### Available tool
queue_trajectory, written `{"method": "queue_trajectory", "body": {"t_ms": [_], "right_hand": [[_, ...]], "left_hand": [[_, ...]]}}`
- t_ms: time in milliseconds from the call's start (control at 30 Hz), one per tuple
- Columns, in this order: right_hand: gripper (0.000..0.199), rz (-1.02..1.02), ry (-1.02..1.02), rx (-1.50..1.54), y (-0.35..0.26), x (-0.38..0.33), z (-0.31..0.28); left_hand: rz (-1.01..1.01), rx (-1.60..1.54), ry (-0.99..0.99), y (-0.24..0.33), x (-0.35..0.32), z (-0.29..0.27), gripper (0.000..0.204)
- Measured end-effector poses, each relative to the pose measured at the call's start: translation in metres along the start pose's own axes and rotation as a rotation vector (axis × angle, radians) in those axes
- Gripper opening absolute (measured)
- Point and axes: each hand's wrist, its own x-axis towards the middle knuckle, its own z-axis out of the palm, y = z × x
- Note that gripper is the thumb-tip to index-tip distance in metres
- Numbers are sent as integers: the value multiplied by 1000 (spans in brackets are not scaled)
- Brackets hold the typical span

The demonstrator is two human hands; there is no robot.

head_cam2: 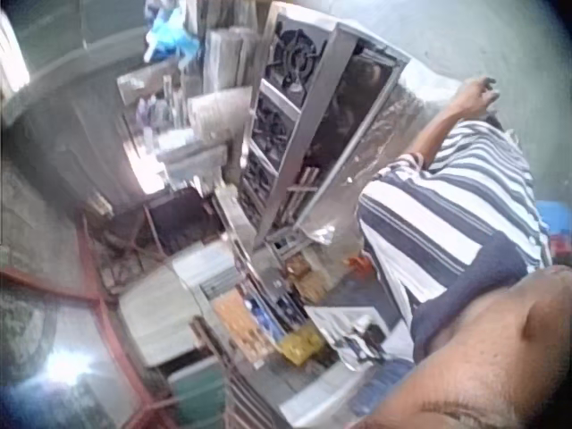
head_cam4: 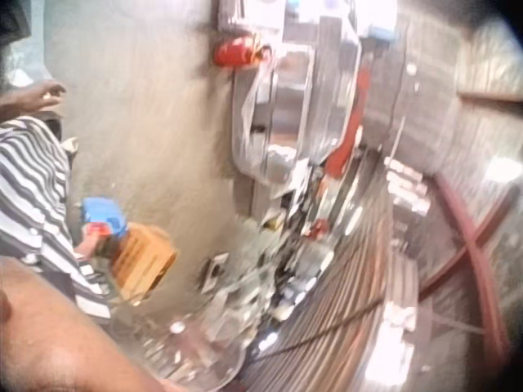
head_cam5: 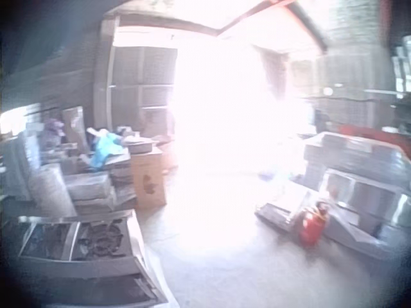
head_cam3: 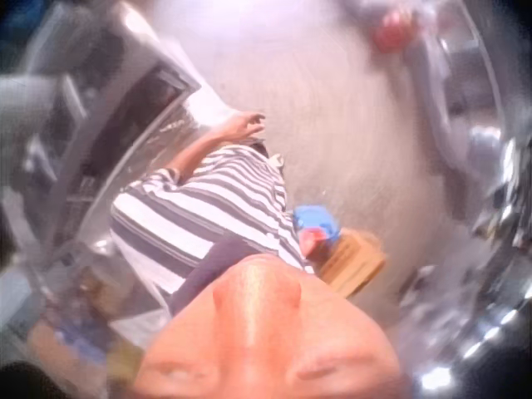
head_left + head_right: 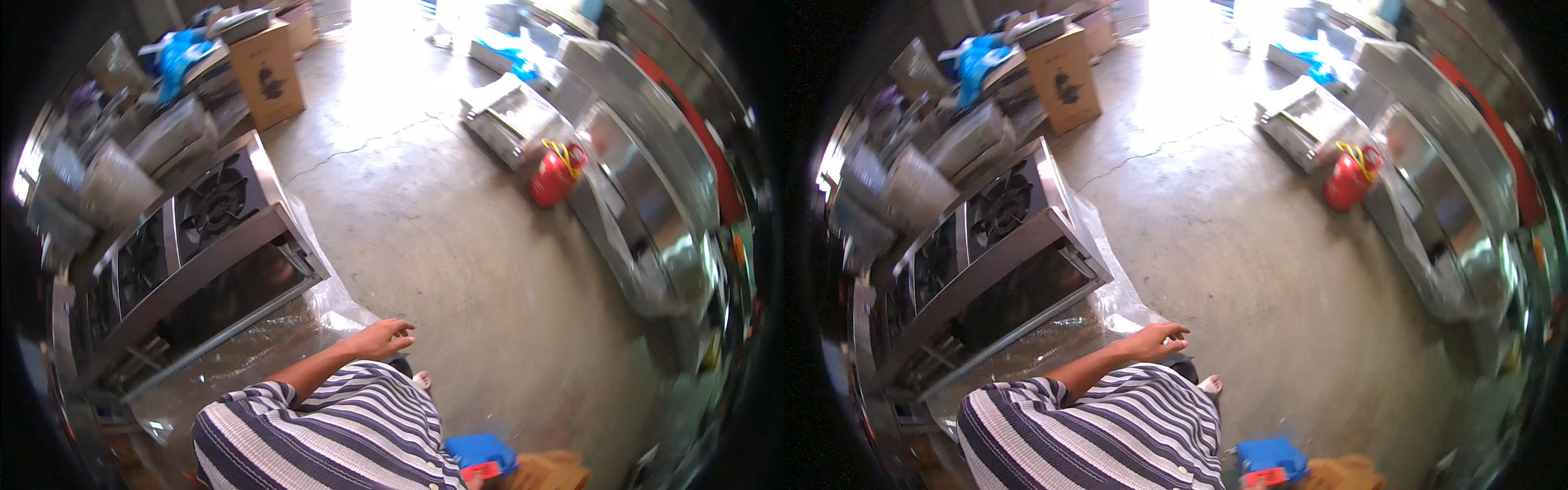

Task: The person wipes a stainless steel gas stove with a cloth, then covers it with bubble wrap and secures the wrap using a handheld tape dispenser. The person moves around the appliance to apply and smooth the bubble wrap on multiple sides.

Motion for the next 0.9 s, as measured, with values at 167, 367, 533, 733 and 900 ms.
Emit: {"method": "queue_trajectory", "body": {"t_ms": [167,367,533,733,900], "right_hand": [[38,-376,163,7,-261,180,-72],[38,-800,111,-23,-596,229,119],[34,-977,-317,-121,-729,154,376],[24,-1331,-958,-456,-783,-67,655],[22,-1667,-1507,-446,-785,-273,793]], "left_hand": [[-200,-186,298,-13,47,-45,51],[-264,-275,506,-55,130,-100,55],[-353,-392,668,-65,165,-167,60],[-707,-440,750,-113,148,-174,72],[-1160,-588,986,-151,168,-131,76]]}}
